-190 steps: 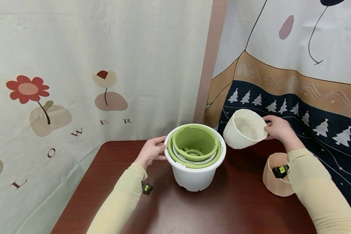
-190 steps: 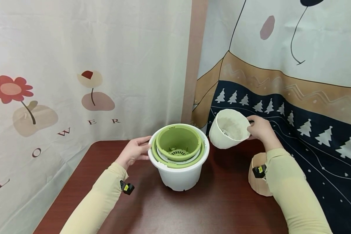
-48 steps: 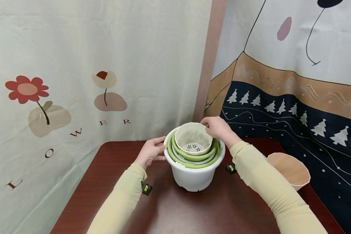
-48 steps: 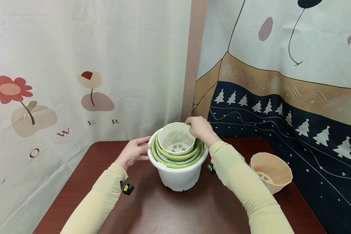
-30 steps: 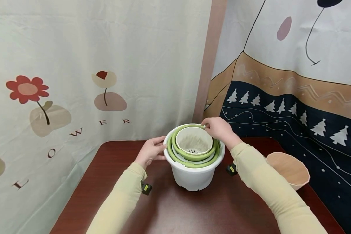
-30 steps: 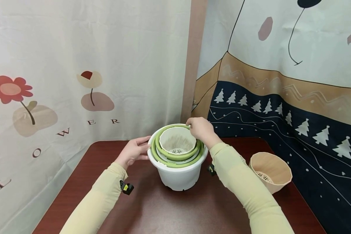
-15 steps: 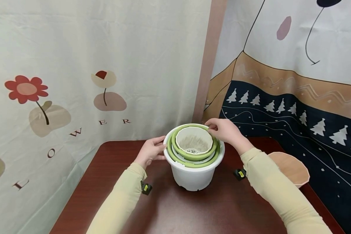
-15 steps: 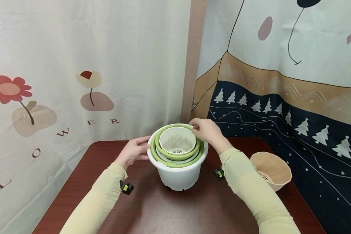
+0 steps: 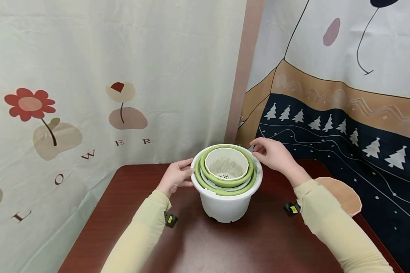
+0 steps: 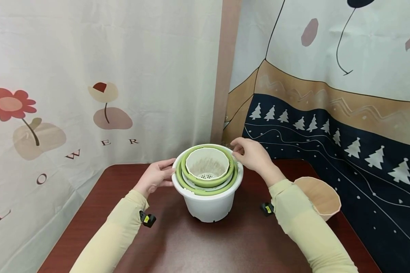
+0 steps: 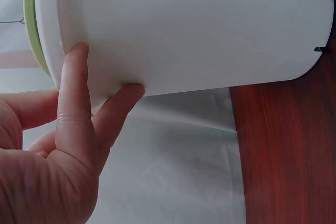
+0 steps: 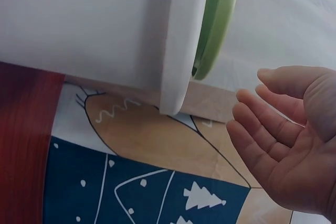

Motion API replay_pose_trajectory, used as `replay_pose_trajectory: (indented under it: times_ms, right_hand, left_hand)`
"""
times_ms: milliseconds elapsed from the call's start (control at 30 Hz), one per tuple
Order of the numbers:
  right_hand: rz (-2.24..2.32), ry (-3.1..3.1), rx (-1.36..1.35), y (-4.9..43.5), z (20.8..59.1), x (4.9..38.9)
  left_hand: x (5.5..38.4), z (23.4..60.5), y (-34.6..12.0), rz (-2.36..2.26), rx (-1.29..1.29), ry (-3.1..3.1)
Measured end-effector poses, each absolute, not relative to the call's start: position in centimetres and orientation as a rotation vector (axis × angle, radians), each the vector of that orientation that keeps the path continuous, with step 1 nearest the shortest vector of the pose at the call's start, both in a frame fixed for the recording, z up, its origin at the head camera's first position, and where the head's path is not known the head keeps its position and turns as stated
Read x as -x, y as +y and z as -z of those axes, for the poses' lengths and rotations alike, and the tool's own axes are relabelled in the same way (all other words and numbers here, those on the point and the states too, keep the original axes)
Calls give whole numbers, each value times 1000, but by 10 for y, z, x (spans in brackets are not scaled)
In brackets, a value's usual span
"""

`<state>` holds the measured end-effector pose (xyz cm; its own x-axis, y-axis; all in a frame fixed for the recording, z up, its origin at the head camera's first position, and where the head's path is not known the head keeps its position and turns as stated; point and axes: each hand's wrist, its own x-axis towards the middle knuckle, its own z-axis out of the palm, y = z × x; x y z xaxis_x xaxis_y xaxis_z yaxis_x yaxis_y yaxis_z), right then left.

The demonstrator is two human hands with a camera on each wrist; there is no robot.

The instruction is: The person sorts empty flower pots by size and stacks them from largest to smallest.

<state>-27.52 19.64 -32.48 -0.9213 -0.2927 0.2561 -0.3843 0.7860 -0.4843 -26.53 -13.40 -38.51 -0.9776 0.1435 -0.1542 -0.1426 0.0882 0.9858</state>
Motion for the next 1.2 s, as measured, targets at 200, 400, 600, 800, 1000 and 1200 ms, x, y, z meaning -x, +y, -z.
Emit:
replay_pose_trajectory:
  times_ms: [200,400,600,800,1000,1200]
  right_hand:
    - [-807,-2794,-544,210,326,268]
    - [-784,-2796,-510,227,328,263]
    - [-750,-2767,-519,241,327,256]
    - [-704,-2759,-491,259,326,250]
    - [-693,-2756,-443,280,329,247]
    - [-690,-2748,-427,300,336,246]
  left_hand:
    - [266,387,-135,-1999,-28,2143]
    - [266,386,-135,-1993,-11,2147]
    - [266,386,-135,-1996,-4,2141]
    - [264,385,-135,-1993,4,2141]
    - [263,384,-134,-1990,6,2145]
    - [263,383,-134,-1985,-1,2153]
